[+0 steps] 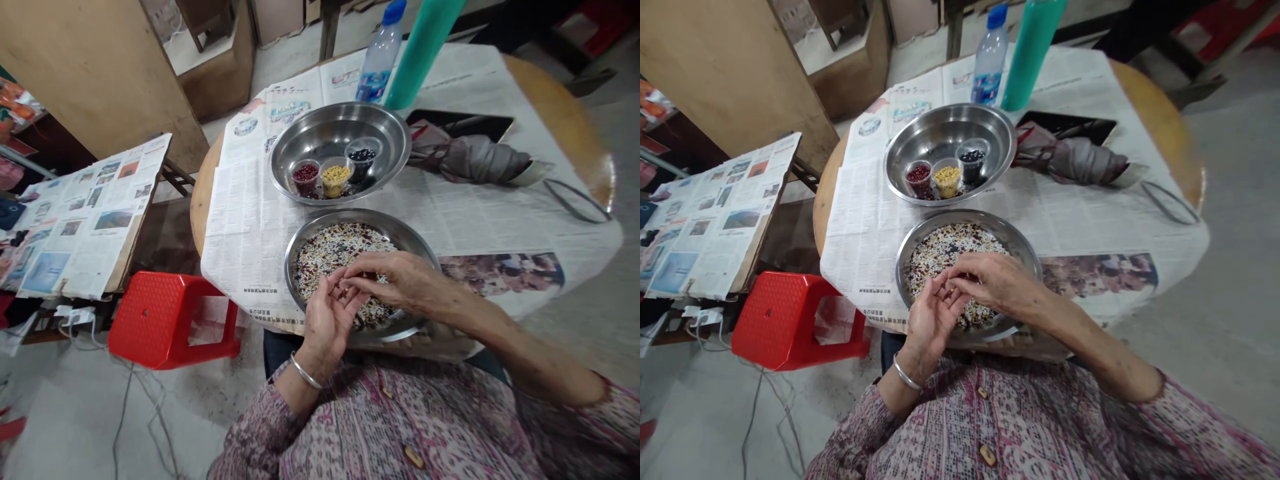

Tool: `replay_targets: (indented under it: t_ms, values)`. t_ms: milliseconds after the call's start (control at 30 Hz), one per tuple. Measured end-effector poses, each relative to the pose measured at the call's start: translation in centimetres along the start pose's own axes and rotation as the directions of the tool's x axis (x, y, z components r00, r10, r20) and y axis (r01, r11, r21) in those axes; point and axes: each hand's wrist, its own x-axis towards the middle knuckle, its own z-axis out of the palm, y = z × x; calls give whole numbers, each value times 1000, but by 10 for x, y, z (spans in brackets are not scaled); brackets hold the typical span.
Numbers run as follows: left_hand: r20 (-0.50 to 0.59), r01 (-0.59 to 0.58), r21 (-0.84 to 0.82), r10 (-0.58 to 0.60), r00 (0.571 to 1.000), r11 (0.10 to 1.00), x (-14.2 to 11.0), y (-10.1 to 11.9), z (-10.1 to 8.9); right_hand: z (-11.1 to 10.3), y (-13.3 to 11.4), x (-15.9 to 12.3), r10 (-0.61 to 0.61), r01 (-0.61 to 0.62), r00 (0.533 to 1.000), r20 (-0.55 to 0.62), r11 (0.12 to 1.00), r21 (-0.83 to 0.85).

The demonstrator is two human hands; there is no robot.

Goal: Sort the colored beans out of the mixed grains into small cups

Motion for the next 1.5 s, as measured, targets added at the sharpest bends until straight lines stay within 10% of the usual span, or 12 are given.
replay_targets:
  t_ms: [333,667,1100,1300,1500]
  values:
    - [-10,-20,-3,20,1000,1000,0,-1,-2,18,-9,-14,-167,136,986,-15,848,-512]
    - [43,-64,90,60,997,994,0,-6,-7,27,-11,-12,-137,76,988,-67,824,-561]
    - [-49,1,88,3,999,996,-4,1,-1,-71,10,102,119,-309,874,-471,885,-349]
    - [-40,-10,46,11,999,999,-4,2,1,-69,22,93,216,-362,872,-438,889,-281]
    - [-85,-62,11,63,994,998,0,0,2,-30,30,30,282,-294,956,-86,937,-187]
